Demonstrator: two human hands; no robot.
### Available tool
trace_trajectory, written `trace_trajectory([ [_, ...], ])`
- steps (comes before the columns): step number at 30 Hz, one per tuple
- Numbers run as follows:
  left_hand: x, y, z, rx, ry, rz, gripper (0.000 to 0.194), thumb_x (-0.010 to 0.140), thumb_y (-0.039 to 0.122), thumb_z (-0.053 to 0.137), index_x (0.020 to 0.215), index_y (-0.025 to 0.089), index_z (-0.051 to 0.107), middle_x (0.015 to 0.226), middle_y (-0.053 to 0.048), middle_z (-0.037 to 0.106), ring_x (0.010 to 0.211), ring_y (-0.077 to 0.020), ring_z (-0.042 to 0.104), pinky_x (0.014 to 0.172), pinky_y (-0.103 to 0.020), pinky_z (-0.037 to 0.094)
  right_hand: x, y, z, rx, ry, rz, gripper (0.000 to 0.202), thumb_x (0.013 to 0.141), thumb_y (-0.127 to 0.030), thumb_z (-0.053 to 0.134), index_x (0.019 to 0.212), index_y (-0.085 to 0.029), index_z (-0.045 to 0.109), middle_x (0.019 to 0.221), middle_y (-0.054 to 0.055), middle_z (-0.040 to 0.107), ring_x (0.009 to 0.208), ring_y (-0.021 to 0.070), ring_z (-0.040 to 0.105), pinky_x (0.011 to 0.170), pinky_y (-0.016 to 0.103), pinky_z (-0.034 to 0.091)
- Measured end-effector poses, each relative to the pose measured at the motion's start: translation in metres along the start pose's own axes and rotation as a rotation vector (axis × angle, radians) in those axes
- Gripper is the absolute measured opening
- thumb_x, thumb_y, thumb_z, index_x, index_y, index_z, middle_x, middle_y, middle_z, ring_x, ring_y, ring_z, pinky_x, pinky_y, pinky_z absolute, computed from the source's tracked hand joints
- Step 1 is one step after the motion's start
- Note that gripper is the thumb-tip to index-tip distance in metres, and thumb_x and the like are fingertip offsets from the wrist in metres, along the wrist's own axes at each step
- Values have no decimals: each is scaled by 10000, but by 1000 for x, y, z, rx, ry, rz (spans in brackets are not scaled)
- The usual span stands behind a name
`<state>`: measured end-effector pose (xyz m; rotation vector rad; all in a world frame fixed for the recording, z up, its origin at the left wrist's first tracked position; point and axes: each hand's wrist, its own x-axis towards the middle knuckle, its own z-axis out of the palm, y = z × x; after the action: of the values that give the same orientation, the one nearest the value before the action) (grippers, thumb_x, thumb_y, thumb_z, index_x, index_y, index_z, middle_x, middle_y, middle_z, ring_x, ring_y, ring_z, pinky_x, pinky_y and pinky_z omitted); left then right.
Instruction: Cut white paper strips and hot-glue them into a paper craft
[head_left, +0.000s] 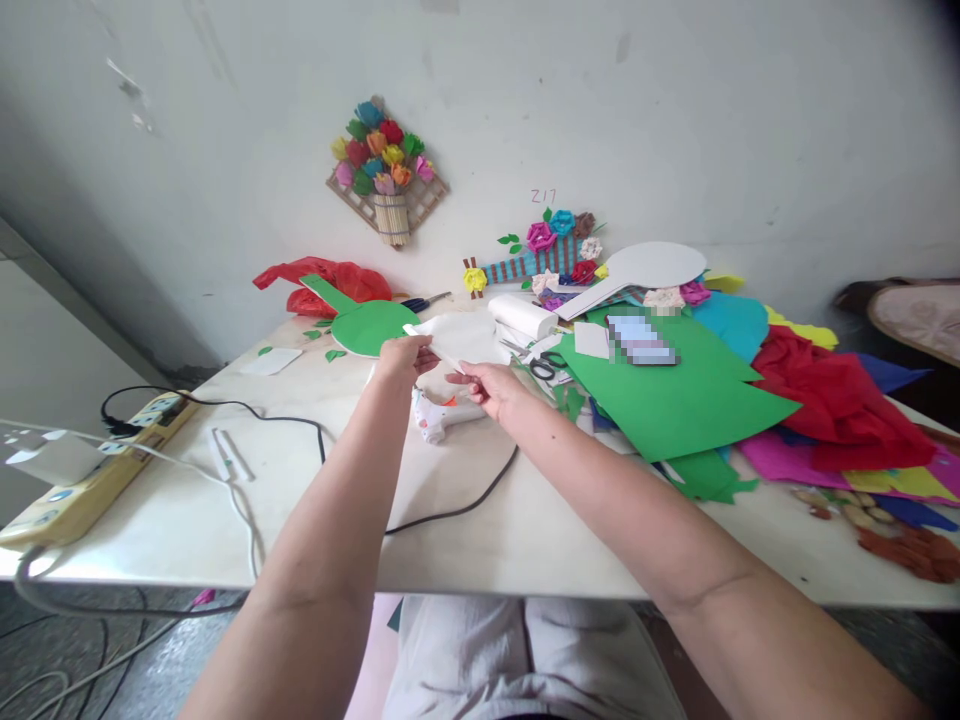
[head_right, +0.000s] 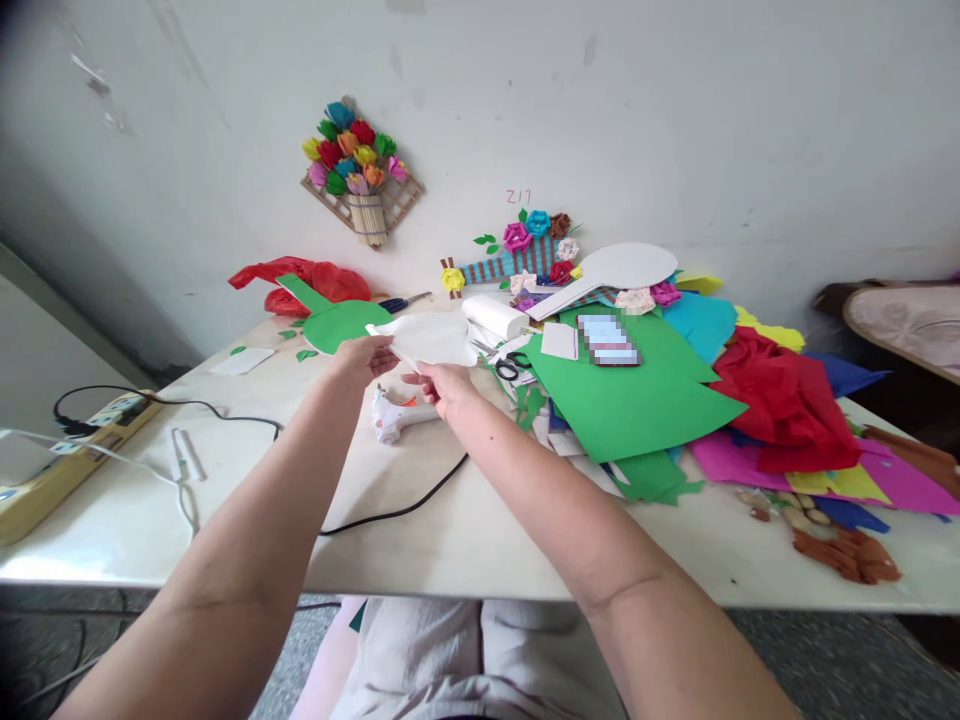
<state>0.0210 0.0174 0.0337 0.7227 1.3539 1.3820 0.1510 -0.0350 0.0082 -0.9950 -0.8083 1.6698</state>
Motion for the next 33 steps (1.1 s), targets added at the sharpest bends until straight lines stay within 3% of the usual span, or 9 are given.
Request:
trace_trajectory([
  [11, 6, -4, 2, -34, 57, -14, 97, 637, 37, 581, 706, 96, 547, 488, -33, 502, 469, -151, 559, 511, -281, 515, -2, 4, 5, -173, 99, -113, 168, 805, -148, 523, 641, -112, 544, 480, 33, 618, 305, 31, 334, 304, 162, 236],
  [20, 14, -4, -2, -84, 51, -40, 63, 709, 88, 560, 770, 106, 557, 516, -33, 517, 469, -142, 560, 523, -285, 528, -5, 1, 3, -169, 106, -91, 257, 800, -107, 493, 546, -134, 473, 425, 18, 575, 295, 25, 332, 300, 157, 222],
  [27, 18, -5, -3, -84, 82, -58, 140, 691, 80, 597, 826, 120, 591, 515, -33, 534, 499, -164, 588, 550, -309, 539, -4, 2, 3, -179, 132, -82, 215, 781, -105, 507, 571, -139, 482, 427, 16, 573, 296, 31, 335, 301, 166, 223],
  [33, 21, -3, -7, -53, 32, -66, 70, 683, 77, 616, 746, 106, 606, 520, -74, 566, 501, -186, 602, 542, -299, 528, -3, 2, 2, -186, 134, -82, 176, 762, -108, 516, 587, -127, 510, 423, 14, 569, 288, 29, 337, 298, 163, 209],
])
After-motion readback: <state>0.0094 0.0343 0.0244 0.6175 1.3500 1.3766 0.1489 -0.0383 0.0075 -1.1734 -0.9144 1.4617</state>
